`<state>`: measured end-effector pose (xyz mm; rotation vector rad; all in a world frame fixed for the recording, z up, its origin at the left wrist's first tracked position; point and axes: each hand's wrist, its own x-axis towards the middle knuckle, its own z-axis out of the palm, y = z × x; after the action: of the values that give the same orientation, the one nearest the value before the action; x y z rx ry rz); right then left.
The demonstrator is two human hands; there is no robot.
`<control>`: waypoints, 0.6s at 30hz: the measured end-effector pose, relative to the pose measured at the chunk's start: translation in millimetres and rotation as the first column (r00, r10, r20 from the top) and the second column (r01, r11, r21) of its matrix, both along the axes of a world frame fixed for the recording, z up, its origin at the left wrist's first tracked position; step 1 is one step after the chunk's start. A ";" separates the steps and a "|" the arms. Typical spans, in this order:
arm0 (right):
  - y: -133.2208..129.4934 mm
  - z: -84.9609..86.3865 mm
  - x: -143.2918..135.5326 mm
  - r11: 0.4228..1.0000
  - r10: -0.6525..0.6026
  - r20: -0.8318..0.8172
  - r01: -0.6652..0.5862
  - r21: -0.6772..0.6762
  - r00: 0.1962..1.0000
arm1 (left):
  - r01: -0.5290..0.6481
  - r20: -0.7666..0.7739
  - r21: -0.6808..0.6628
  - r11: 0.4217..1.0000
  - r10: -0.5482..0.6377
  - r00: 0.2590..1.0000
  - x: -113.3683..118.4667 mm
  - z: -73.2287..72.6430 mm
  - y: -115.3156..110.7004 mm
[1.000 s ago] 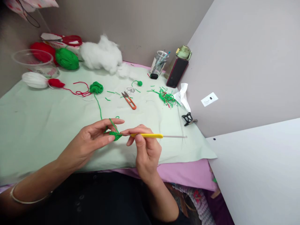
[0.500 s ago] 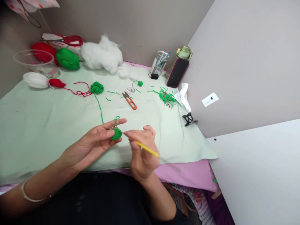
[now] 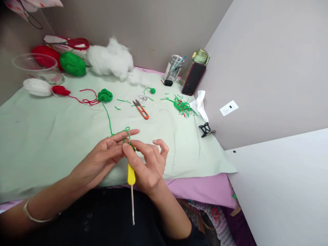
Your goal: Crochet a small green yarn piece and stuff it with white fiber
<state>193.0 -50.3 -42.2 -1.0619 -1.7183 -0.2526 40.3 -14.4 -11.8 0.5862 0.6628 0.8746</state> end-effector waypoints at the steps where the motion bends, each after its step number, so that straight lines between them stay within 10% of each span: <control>1: -0.1 0.2 1.5 1.000 0.002 -0.017 -0.002 0.006 1.000 | 0.028 0.032 -0.040 0.999 -0.026 0.999 -0.7 -0.3 1.5; 7: 2.2 7.7 3.9 0.941 0.104 -0.635 -0.283 -0.186 0.766 | 0.002 0.006 0.028 1.000 -0.003 1.000 -7.7 -2.9 6.1; 18: 5.6 5.4 5.1 0.837 0.096 -0.801 -0.484 -0.256 0.590 | 0.060 -0.188 0.257 0.964 -0.011 0.982 -13.3 -4.6 3.5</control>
<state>198.1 -44.7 -36.7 -0.9622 -1.1209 0.7878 27.0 -10.9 -16.3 0.9239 0.7070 0.8873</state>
